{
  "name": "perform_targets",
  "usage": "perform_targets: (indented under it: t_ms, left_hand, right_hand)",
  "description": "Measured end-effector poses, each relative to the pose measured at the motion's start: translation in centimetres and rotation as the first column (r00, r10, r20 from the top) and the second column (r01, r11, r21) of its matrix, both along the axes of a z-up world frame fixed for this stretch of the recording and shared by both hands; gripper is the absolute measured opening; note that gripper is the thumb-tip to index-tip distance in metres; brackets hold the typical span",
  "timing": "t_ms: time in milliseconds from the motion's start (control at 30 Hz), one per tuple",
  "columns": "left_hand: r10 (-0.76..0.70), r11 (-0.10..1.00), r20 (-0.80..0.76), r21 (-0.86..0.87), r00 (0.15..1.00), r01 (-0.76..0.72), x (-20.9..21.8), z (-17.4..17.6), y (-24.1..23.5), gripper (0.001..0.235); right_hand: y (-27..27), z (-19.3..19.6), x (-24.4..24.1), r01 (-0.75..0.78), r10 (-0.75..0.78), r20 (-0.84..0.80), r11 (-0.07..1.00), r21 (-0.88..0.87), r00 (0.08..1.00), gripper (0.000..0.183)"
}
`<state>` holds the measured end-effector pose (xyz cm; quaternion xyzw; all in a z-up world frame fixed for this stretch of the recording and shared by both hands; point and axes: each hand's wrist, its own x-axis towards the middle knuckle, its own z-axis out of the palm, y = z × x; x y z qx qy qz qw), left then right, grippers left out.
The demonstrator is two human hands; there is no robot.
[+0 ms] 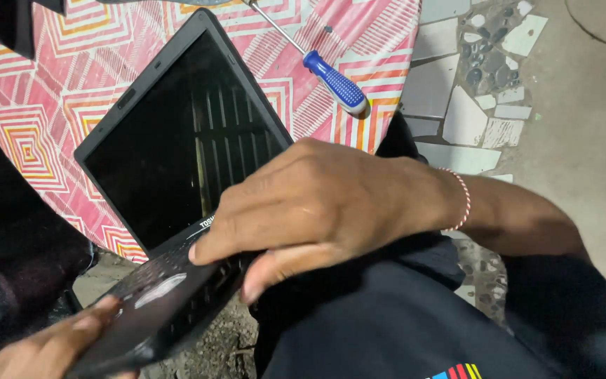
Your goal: The person removes the back cover of a laptop and uses a screwdriver to unscrew and remove the hard drive. They then insert a new hard drive into the bay, secure it with screws, and place the back cover back onto the laptop.
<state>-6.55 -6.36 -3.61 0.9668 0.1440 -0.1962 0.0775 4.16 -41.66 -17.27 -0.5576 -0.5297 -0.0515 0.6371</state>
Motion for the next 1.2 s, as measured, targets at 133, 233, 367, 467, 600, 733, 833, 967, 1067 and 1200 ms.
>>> perform_targets:
  t_ms: [133,233,367,467,600,733,833,967,1067,1200]
  left_hand:
    - [-0.643,0.763,0.325,0.196,0.694,0.615,0.6,1.5,-6.4,0.047]
    - [-0.812,0.569,0.373,0.334,0.449,0.752,2.5,0.8,-4.5,0.048]
    - [-0.873,0.487,0.269,0.540,0.408,0.686,5.7,-0.2,-3.2,0.050]
    - [-0.863,0.470,0.187,0.635,0.469,0.613,9.2,-1.2,-2.9,0.056]
    - [-0.854,0.505,0.366,0.408,0.370,0.761,14.8,-2.7,-3.5,0.042]
    - [-0.799,0.507,0.434,0.113,0.417,0.854,20.4,-6.4,-2.9,0.038]
    - [-0.772,0.504,0.428,-0.038,0.470,0.863,23.5,-10.1,-2.5,0.044]
    - [-0.748,0.551,0.326,-0.181,0.578,0.815,25.9,-13.4,-2.4,0.048]
    - [-0.736,0.576,0.258,-0.248,0.626,0.779,26.5,-15.3,-2.4,0.051]
    - [-0.620,0.550,0.456,-0.327,0.638,0.768,27.0,-17.1,-1.8,0.044]
  right_hand:
    - [0.5,1.1,0.9,-0.053,0.054,0.003,0.997,-0.061,0.999,0.029]
    - [0.8,1.9,0.3,0.008,-0.018,-0.092,0.993,-0.114,0.996,0.026]
    - [1.7,0.8,-0.1,0.121,-0.144,-0.126,0.977,-0.177,0.982,0.028]
    - [3.1,-0.5,-0.1,0.227,-0.263,-0.267,0.961,-0.158,0.927,0.030]
    - [5.3,-1.3,1.1,0.468,-0.506,-0.389,0.862,-0.196,0.770,0.031]
    - [7.1,-2.5,2.7,0.644,-0.696,-0.367,0.715,-0.272,0.618,0.025]
    - [7.4,-2.7,3.1,0.726,-0.820,-0.225,0.571,-0.383,0.526,0.027]
    - [8.1,-1.8,1.4,0.779,-0.860,-0.001,0.462,-0.425,0.509,0.030]
    - [8.2,-1.9,-0.5,0.775,-0.847,0.121,0.404,-0.486,0.518,0.029]
    - [8.1,-2.7,-3.3,0.757,-0.850,0.188,0.312,-0.574,0.492,0.036]
